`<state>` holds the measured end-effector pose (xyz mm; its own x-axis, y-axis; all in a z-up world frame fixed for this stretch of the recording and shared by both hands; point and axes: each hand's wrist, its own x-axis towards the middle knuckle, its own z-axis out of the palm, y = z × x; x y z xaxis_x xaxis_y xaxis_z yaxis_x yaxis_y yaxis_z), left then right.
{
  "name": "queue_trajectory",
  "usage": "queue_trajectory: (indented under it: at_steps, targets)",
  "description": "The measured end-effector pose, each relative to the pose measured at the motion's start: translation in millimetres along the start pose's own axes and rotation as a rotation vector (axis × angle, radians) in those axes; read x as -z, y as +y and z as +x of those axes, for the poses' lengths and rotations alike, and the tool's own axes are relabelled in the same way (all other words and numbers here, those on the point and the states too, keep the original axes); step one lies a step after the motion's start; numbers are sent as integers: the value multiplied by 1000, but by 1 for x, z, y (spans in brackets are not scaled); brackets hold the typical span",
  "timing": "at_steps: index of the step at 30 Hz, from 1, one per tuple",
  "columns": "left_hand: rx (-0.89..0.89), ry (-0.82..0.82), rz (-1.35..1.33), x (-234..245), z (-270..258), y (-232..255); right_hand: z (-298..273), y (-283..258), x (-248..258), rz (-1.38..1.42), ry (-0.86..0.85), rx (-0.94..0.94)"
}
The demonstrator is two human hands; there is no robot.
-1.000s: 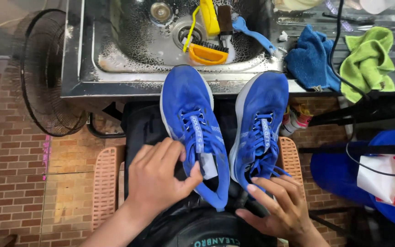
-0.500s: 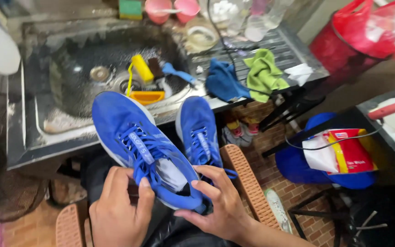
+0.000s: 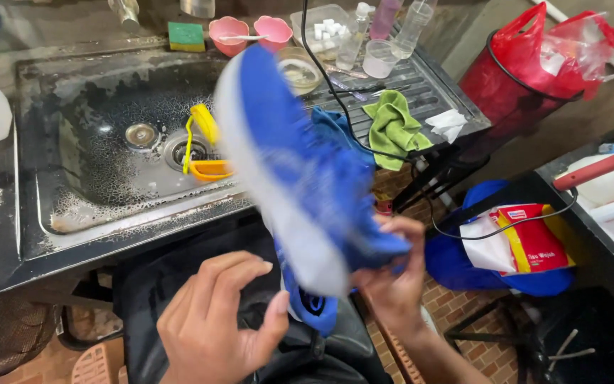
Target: Lacing and tying the laces of a pair of blue sneakers
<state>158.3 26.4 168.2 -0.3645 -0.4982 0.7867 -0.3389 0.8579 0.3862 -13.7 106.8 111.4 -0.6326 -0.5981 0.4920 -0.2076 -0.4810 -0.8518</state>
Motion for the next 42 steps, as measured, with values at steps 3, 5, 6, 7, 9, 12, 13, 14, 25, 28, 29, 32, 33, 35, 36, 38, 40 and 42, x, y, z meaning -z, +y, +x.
queue_trajectory:
  at_steps: [3,5,6,7,9,12,13,14,25,28,29,32,33,35,36,38,40,42]
  targets:
    - [80,-141,-63,-12,-8,-14,14,3,19,236,10,-2]
    - [207,-324,-64,-27,-21,-21,22,5,26,168,42,70]
    - [332,-508,-72,-34,-28,-25,26,5,29,97,77,145]
    - [344,-503,-70,-40,-33,-25,27,4,30,98,65,139]
    - [216,-532,-40,-51,-41,-25,31,1,32,-37,143,160]
    - [194,-454,27,-64,-50,-28,38,4,41,-134,217,199]
    - [202,-454,29,-62,-51,-28,42,2,46,-133,210,194]
    - [214,-443,22,-61,-52,-29,46,0,51,-219,232,217]
    - [590,-700,-133,-51,-57,-29,137,18,150,-681,195,409]
    - [632,-720,-166,-49,-63,-30,159,44,174,-757,284,381]
    - [696,-740,-163,-47,-63,-30,165,52,181,-842,309,370]
    - [801,-749,-111,-35,-60,-32,175,61,188,-953,316,386]
    - [843,-735,-65,-31,-59,-34,177,62,188,-980,293,416]
    - [879,-726,-33,-21,-58,-37,185,67,198,-1003,303,441]
    - [914,-705,-5,-16,-57,-39,190,68,203,-1024,310,478]
    - [919,-693,55,-10,-58,-43,195,70,209,-1021,322,443]
    - [922,-675,112,-7,-59,-46,200,73,215,-1017,334,415]
    - [970,-682,140,-6,-58,-49,205,77,220,-1003,280,415]
